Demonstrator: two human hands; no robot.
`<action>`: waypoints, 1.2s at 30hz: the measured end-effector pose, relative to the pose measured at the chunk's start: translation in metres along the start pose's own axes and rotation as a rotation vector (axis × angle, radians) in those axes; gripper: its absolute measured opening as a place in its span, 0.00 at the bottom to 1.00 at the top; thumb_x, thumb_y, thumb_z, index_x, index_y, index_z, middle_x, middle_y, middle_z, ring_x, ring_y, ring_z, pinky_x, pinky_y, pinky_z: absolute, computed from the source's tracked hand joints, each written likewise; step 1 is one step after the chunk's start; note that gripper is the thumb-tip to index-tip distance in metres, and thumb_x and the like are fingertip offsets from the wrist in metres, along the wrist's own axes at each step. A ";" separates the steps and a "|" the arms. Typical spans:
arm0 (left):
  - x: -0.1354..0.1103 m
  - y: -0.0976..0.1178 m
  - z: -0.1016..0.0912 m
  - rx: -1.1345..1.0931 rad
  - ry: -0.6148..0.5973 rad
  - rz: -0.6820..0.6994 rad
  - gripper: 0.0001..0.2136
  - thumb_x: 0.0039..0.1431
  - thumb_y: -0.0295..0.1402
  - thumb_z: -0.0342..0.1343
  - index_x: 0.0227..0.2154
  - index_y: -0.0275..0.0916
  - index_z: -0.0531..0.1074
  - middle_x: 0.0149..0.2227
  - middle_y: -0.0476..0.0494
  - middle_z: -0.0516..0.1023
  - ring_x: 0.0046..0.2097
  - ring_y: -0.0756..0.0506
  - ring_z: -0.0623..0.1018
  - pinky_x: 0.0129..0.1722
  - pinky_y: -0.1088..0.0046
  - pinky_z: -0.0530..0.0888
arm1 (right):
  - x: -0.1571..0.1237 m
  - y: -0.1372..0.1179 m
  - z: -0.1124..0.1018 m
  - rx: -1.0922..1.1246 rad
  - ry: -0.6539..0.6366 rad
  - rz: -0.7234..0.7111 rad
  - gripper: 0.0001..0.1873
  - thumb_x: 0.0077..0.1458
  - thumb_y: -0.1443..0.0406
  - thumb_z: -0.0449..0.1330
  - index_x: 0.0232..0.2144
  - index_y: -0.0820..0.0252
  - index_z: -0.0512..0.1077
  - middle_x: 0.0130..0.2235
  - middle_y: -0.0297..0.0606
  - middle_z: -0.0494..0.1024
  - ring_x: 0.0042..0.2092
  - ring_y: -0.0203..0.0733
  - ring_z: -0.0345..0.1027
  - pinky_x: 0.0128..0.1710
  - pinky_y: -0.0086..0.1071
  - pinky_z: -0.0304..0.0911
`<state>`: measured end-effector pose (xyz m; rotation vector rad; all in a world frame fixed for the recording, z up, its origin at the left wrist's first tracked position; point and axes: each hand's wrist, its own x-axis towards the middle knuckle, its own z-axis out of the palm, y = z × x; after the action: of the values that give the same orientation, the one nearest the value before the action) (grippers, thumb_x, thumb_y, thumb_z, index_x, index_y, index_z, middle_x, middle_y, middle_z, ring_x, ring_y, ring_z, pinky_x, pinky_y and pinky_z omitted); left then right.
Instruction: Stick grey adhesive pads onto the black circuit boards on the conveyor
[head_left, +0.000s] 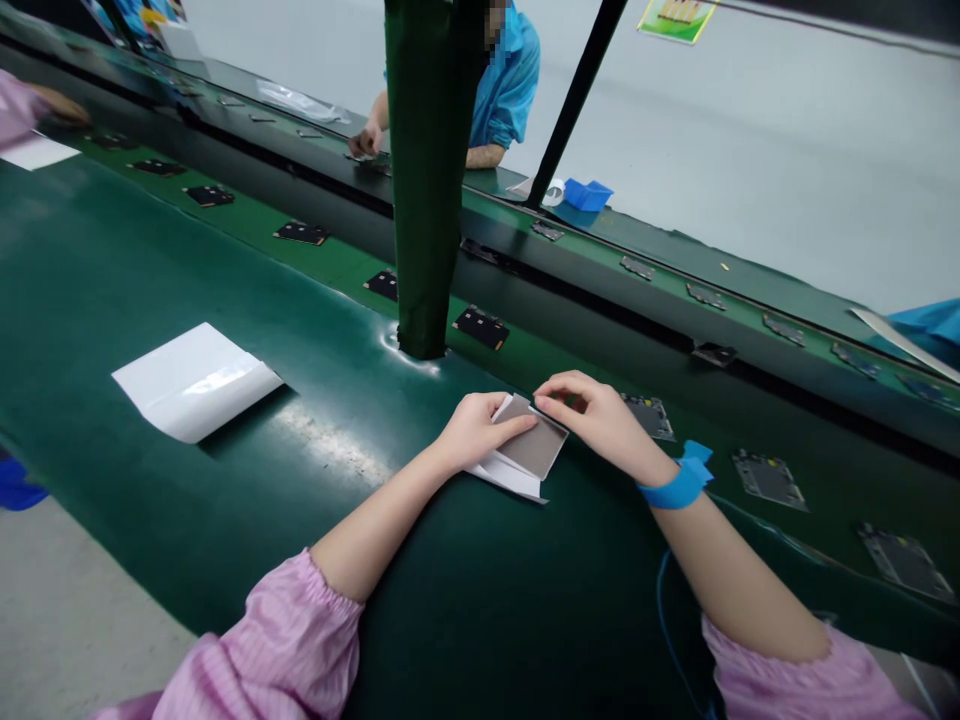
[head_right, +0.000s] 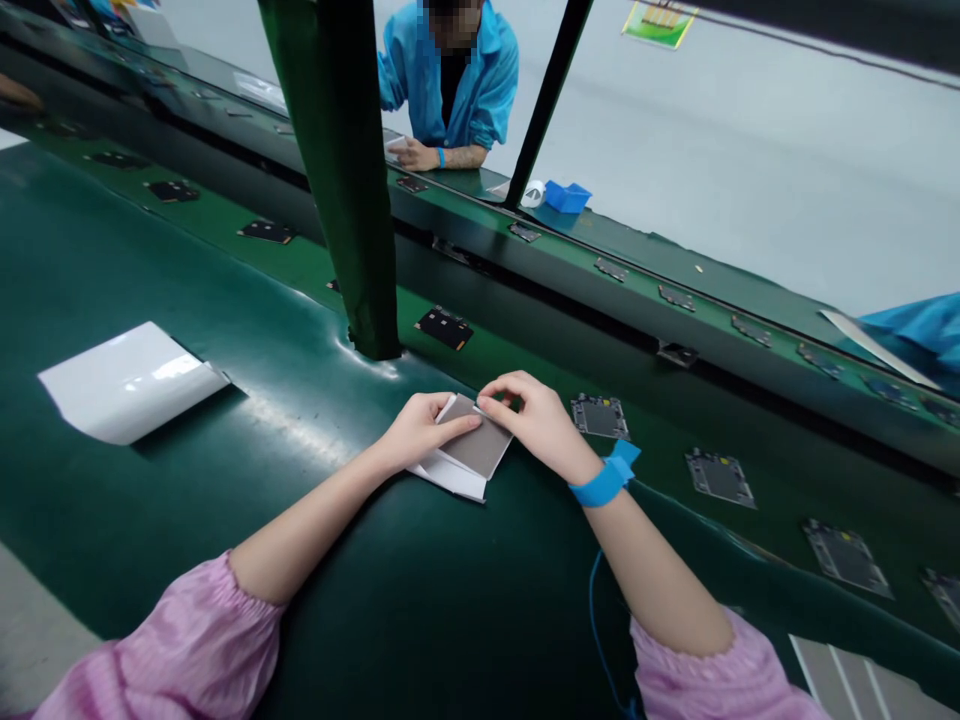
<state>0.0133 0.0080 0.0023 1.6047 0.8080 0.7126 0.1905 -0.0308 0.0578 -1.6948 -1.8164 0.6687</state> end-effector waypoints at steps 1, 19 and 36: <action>0.000 0.000 0.000 0.005 0.004 0.000 0.17 0.52 0.46 0.57 0.20 0.37 0.65 0.23 0.51 0.68 0.27 0.51 0.67 0.26 0.76 0.60 | 0.002 -0.003 0.004 -0.002 -0.007 -0.012 0.15 0.53 0.52 0.59 0.30 0.56 0.75 0.37 0.41 0.75 0.36 0.43 0.68 0.33 0.36 0.64; 0.001 0.000 0.000 0.015 0.000 -0.030 0.16 0.52 0.44 0.57 0.21 0.37 0.67 0.24 0.50 0.71 0.29 0.49 0.70 0.26 0.77 0.61 | 0.087 0.064 0.003 -0.139 0.187 -0.079 0.11 0.50 0.57 0.60 0.25 0.58 0.75 0.36 0.42 0.74 0.40 0.44 0.68 0.42 0.39 0.65; 0.000 0.001 0.000 0.019 -0.007 -0.044 0.16 0.52 0.45 0.56 0.21 0.37 0.67 0.24 0.49 0.69 0.29 0.49 0.69 0.25 0.77 0.63 | 0.115 0.110 0.002 -0.159 0.126 -0.029 0.12 0.51 0.58 0.59 0.25 0.60 0.75 0.30 0.41 0.76 0.33 0.42 0.69 0.38 0.37 0.65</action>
<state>0.0135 0.0081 0.0033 1.6008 0.8451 0.6691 0.2629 0.0925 -0.0126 -1.7664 -1.8417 0.4054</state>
